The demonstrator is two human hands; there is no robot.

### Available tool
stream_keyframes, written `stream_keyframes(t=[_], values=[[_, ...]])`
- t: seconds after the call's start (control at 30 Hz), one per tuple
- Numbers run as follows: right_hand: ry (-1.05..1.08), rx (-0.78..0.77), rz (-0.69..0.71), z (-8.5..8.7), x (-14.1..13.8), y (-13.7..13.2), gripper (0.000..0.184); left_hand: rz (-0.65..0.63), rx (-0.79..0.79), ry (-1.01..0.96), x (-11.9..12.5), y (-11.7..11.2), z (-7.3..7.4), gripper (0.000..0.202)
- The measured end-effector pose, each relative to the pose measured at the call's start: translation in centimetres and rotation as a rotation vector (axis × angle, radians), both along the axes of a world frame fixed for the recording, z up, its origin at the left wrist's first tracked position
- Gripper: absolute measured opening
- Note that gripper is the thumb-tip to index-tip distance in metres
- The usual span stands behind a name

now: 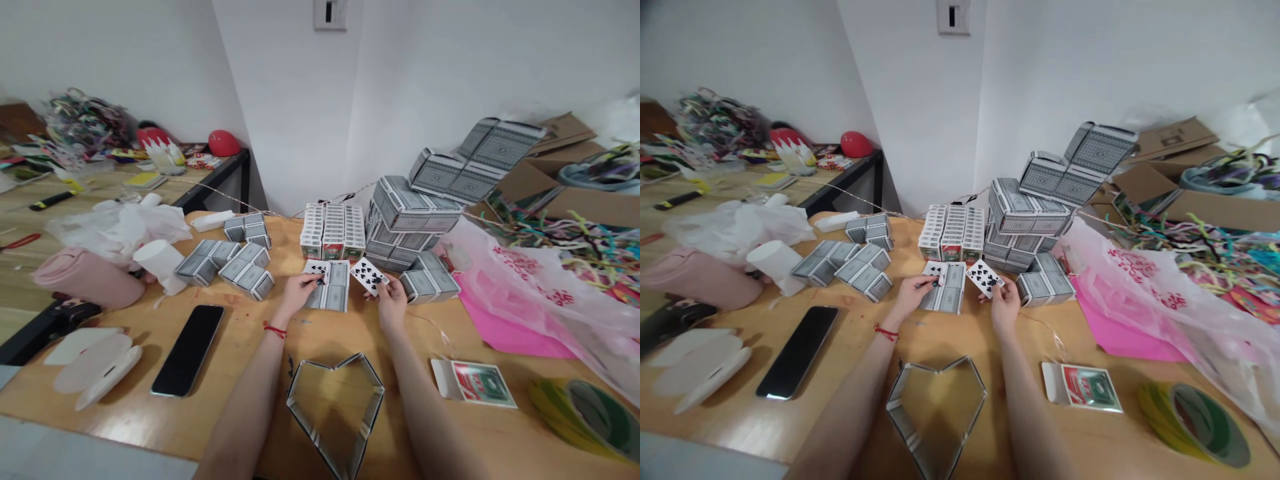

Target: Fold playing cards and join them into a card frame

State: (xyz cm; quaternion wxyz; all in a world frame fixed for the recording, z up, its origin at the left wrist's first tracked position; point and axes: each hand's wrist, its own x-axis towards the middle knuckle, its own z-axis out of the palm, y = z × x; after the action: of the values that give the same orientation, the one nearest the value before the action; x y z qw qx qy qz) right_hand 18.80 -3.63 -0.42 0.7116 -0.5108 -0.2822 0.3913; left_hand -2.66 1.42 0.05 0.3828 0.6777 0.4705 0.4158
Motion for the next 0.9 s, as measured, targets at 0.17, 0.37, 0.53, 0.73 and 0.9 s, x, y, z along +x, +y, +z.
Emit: stream_keyframes(t=[0.17,0.37,0.53,0.73,0.9], values=[[0.022,0.004,-0.004,0.00,-0.04,-0.11,0.029,-0.022,-0.004,0.013,0.09,-0.22,0.26,0.021],[0.008,-0.018,0.000,-0.03,-0.14,0.03,0.032,-0.030,0.007,0.032,0.05,-0.41,0.35,0.022],[-0.003,-0.016,-0.017,-0.15,-0.07,0.04,0.032,-0.041,0.016,0.032,0.01,-0.42,0.20,0.022],[0.000,-0.014,-0.018,-0.39,0.10,0.04,0.033,-0.042,0.012,0.037,0.07,-0.43,0.07,0.021],[-0.025,-0.028,-0.023,-0.49,0.04,-0.03,0.034,-0.039,0.025,0.054,0.03,-0.48,0.02,0.022]])
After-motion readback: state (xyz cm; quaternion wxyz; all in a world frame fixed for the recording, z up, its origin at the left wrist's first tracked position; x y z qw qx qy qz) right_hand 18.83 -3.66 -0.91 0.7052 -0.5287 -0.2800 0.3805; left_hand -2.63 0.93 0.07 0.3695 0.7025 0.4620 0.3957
